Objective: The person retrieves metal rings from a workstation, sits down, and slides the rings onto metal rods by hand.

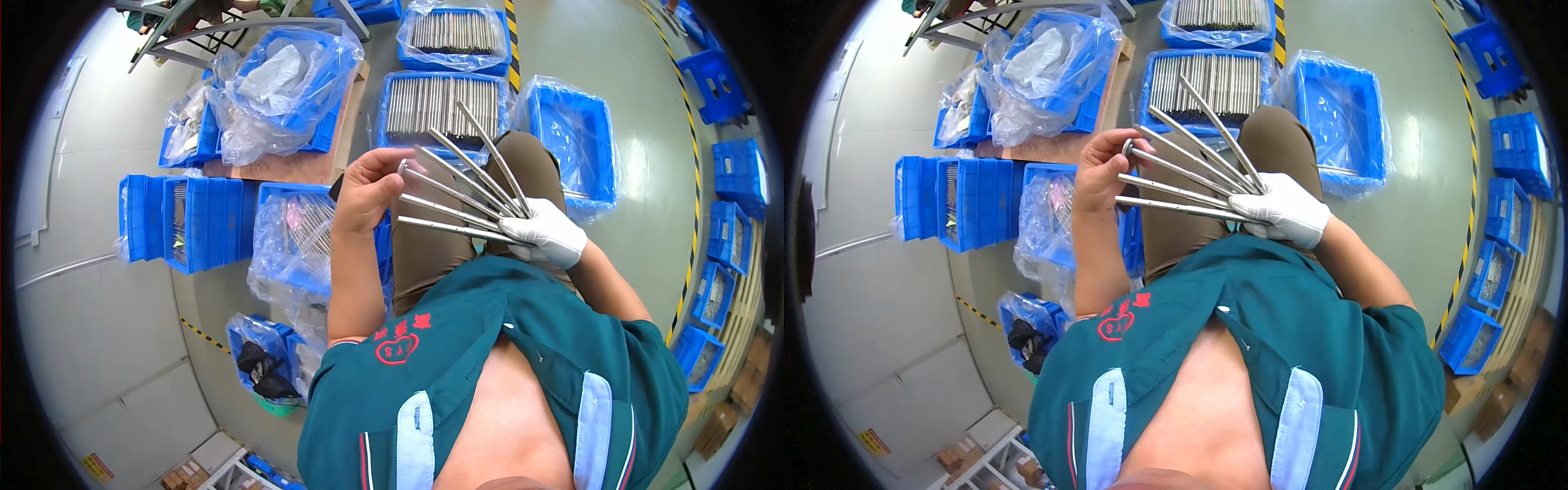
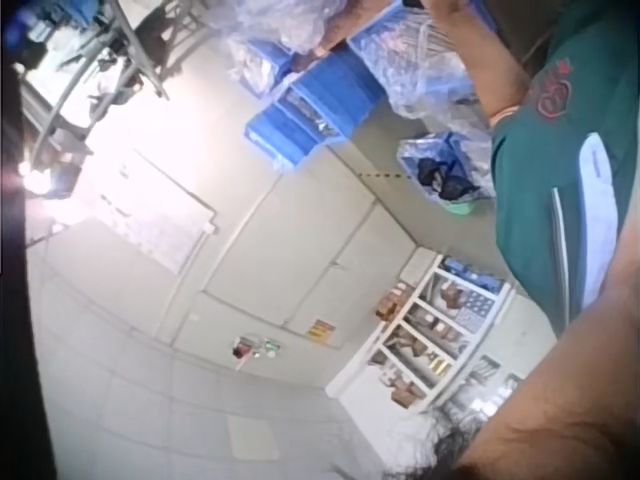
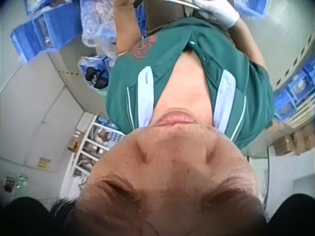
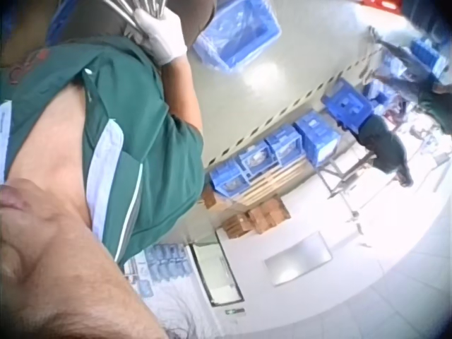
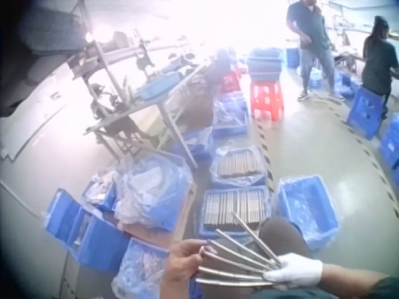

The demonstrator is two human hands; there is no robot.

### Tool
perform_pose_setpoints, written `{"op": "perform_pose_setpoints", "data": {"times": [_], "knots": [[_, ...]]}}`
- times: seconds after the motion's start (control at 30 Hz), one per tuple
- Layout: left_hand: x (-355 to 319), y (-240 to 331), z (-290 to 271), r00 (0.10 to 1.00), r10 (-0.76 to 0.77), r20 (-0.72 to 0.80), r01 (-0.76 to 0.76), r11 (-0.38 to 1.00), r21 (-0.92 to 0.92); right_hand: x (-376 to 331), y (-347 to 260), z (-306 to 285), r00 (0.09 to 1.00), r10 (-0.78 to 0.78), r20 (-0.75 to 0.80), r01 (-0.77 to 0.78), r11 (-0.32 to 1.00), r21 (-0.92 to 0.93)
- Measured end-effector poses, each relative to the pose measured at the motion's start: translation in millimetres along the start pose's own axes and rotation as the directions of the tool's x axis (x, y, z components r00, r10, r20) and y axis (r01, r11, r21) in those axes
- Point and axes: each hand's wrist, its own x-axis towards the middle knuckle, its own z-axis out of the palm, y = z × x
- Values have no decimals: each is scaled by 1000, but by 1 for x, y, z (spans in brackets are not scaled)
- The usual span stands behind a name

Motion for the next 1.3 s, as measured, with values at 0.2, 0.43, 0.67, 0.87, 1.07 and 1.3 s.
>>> {"op": "perform_pose_setpoints", "data": {"times": [0.2, 0.43, 0.67, 0.87, 1.07, 1.3], "knots": [[-4, -7, 15, 993, -63, 98, 73, 992, -99, 0, -8, 15, 995, -80, -62, 68, 981, -179], [-10, -15, 26, 990, -105, 93, 83, 972, 219, 5, -8, 17, 994, -98, -53, 88, 981, -175], [-5, 2, -2, 985, 111, -132, -117, 992, -43, 1, -3, 7, 999, -34, 24, 38, 972, -230], [-10, -14, 11, 981, -24, -191, -7, 987, -164, 3, 2, 12, 992, -18, -122, -7, 980, -201], [-9, -18, 9, 997, 69, -26, -73, 978, -194, 3, 7, 12, 993, 13, -117, -45, 960, -277], [-9, -13, 11, 994, 86, -71, -88, 996, -30, -4, -10, 11, 996, 62, -69, -84, 910, -406]]}}
